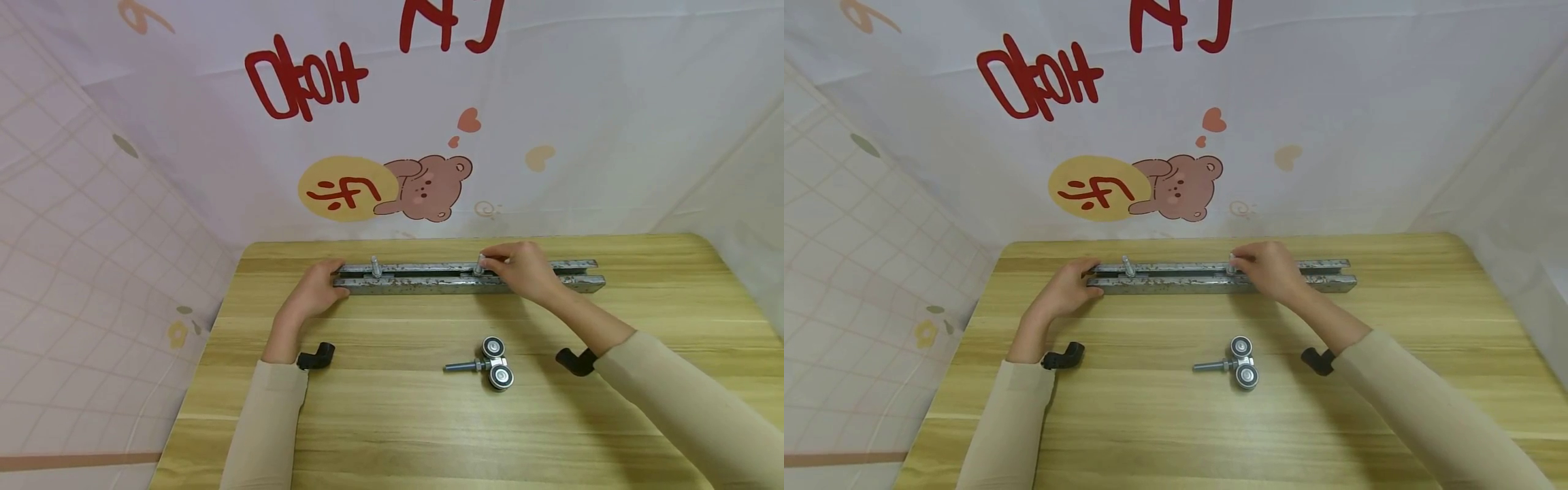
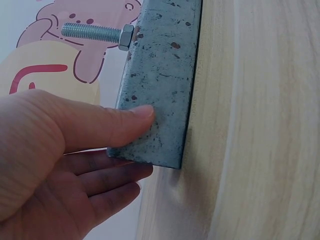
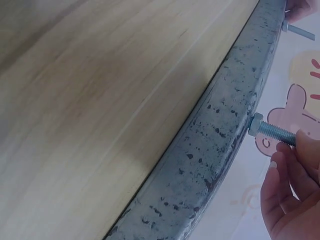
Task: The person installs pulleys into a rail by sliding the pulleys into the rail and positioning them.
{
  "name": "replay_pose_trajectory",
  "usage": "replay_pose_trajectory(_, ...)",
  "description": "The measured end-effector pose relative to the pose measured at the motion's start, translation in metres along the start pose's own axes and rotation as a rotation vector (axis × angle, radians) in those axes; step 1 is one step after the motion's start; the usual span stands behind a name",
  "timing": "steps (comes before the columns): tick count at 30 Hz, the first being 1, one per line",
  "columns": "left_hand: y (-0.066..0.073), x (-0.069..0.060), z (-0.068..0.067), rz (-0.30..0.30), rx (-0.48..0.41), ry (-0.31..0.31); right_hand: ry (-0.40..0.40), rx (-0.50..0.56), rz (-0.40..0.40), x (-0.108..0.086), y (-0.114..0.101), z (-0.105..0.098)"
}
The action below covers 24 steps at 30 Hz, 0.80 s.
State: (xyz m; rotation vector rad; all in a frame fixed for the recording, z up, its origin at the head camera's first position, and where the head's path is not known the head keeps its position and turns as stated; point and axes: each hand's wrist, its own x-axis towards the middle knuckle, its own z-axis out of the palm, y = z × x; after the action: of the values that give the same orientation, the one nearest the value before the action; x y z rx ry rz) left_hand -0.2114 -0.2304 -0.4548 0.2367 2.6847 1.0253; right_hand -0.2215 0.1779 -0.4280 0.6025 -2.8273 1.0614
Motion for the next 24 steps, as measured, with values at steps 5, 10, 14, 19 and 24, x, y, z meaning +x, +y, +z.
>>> replay_pose_trajectory(5, 0.000, 0.000, 0.001, 0.010, 0.005, 0.005, -0.005, 0.012, 0.002, 0.001, -0.002, 0.003)
replay_pose_trajectory(10, 0.001, 0.000, 0.002, 0.006, 0.009, 0.005, -0.009, 0.017, 0.003, 0.003, -0.004, 0.006)
replay_pose_trajectory(14, 0.001, 0.001, 0.002, 0.006, 0.012, 0.005, -0.014, 0.013, 0.003, 0.004, -0.006, 0.007)
replay_pose_trajectory(19, 0.000, 0.001, 0.001, 0.012, 0.018, 0.010, -0.014, 0.024, 0.003, 0.006, -0.008, 0.008)
replay_pose_trajectory(24, 0.000, 0.000, 0.000, 0.019, 0.016, 0.008, -0.013, 0.020, 0.001, 0.008, -0.011, 0.010)
